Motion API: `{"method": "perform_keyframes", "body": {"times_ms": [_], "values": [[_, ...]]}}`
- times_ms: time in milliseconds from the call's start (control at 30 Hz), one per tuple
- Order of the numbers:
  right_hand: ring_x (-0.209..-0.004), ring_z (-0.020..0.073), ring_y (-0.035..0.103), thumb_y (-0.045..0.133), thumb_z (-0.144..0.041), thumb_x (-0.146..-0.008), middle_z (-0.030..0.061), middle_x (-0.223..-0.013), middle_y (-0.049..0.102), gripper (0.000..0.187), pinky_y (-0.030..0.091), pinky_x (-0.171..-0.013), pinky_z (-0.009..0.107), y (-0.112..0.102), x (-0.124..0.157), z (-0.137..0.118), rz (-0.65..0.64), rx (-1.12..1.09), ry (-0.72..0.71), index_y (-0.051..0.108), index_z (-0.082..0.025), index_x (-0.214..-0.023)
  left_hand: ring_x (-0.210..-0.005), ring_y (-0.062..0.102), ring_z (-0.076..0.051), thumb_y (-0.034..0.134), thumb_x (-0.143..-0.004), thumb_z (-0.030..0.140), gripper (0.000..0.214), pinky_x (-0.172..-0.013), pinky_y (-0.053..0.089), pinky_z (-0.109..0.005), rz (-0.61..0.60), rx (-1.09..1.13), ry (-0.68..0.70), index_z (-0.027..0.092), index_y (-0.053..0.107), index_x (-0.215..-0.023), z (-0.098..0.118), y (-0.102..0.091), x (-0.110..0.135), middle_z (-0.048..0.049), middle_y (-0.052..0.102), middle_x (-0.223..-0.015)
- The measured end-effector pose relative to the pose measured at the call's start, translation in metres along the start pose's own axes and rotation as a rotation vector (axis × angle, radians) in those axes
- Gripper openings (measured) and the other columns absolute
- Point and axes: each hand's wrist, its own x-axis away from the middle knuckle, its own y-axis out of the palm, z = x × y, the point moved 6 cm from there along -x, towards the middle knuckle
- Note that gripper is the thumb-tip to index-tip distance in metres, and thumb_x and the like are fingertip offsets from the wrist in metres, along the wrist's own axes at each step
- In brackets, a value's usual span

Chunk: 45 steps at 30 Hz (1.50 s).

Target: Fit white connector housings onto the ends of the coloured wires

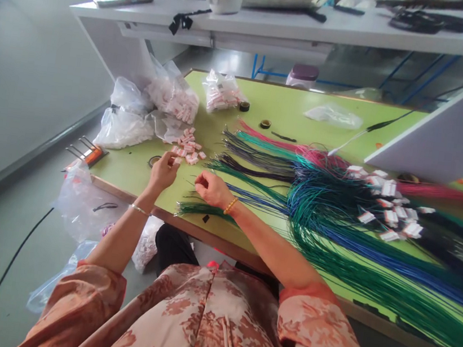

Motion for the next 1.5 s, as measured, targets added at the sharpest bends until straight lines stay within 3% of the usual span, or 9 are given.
{"method": "perform_keyframes", "body": {"times_ms": [100, 233, 533, 733, 1033, 1267, 1500], "values": [[-0.061, 0.01, 0.051, 0.056, -0.028, -0.079, -0.0015, -0.07, 0.061, 0.011, 0.041, -0.061, 0.023, 0.006, -0.009, -0.01, -0.004, -0.119, -0.026, 0.058, -0.018, -0.079, -0.076, 0.061, -0.014, 0.06, -0.079, 0.034, 0.032, -0.071, 0.047, -0.028, -0.087, 0.493, -0.161, 0.02, 0.064, -0.108, 0.001, 0.008, 0.026, -0.0019, 0.064, -0.083], [-0.059, 0.0102, 0.047, 0.057, -0.034, -0.078, -0.0013, -0.066, 0.058, 0.017, 0.039, -0.059, 0.024, 0.001, -0.002, -0.018, 0.05, -0.16, -0.077, 0.059, -0.017, -0.075, -0.077, 0.063, -0.012, 0.068, -0.076, 0.033, 0.034, -0.071, 0.05, -0.026, -0.264, 1.032, -0.35, 0.02, 0.062, -0.108, 0.015, 0.025, 0.062, -0.0033, 0.065, -0.087], [-0.056, 0.009, 0.044, 0.058, -0.034, -0.077, -0.0006, -0.061, 0.058, 0.02, 0.035, -0.054, 0.022, -0.017, 0.033, -0.022, 0.156, -0.103, -0.076, 0.061, -0.015, -0.07, -0.073, 0.062, -0.008, 0.074, -0.073, 0.014, 0.028, -0.069, 0.051, -0.019, -0.412, 1.566, -0.533, 0.016, 0.066, -0.099, 0.052, 0.036, 0.095, -0.0019, 0.065, -0.084], [-0.054, 0.0091, 0.044, 0.055, -0.03, -0.076, -0.0008, -0.059, 0.057, 0.017, 0.033, -0.053, 0.022, -0.018, 0.04, -0.02, 0.139, -0.03, -0.098, 0.06, -0.016, -0.068, -0.072, 0.062, -0.008, 0.077, -0.071, 0.012, 0.028, -0.068, 0.051, -0.018, -0.427, 1.602, -0.565, 0.016, 0.068, -0.097, 0.06, 0.039, 0.101, -0.0018, 0.066, -0.083], [-0.054, 0.0087, 0.04, 0.054, -0.033, -0.075, -0.0014, -0.058, 0.053, 0.02, 0.031, -0.053, 0.023, -0.019, 0.044, -0.018, 0.125, -0.027, -0.041, 0.058, -0.015, -0.066, -0.072, 0.061, -0.008, 0.087, -0.061, 0.02, 0.037, -0.067, 0.049, -0.018, -0.381, 1.513, -0.482, 0.017, 0.07, -0.094, 0.059, 0.039, 0.102, -0.0016, 0.068, -0.082], [-0.053, 0.0077, 0.03, 0.053, -0.041, -0.073, -0.0051, -0.052, 0.038, 0.028, 0.025, -0.051, 0.024, -0.014, 0.041, -0.007, 0.063, -0.178, 0.102, 0.054, -0.017, -0.06, -0.07, 0.062, -0.01, 0.09, -0.057, 0.031, 0.043, -0.062, 0.047, -0.02, -0.214, 1.356, -0.393, 0.017, 0.071, -0.093, 0.056, 0.04, 0.106, -0.0032, 0.072, -0.082], [-0.053, 0.0081, 0.031, 0.052, -0.042, -0.074, -0.0045, -0.052, 0.04, 0.03, 0.025, -0.051, 0.024, -0.005, 0.037, 0.003, 0.057, -0.148, 0.115, 0.051, -0.017, -0.058, -0.07, 0.062, -0.011, 0.088, -0.06, 0.036, 0.04, -0.063, 0.048, -0.022, -0.104, 1.243, -0.357, 0.016, 0.07, -0.09, 0.059, 0.044, 0.111, -0.0037, 0.071, -0.081]]}}
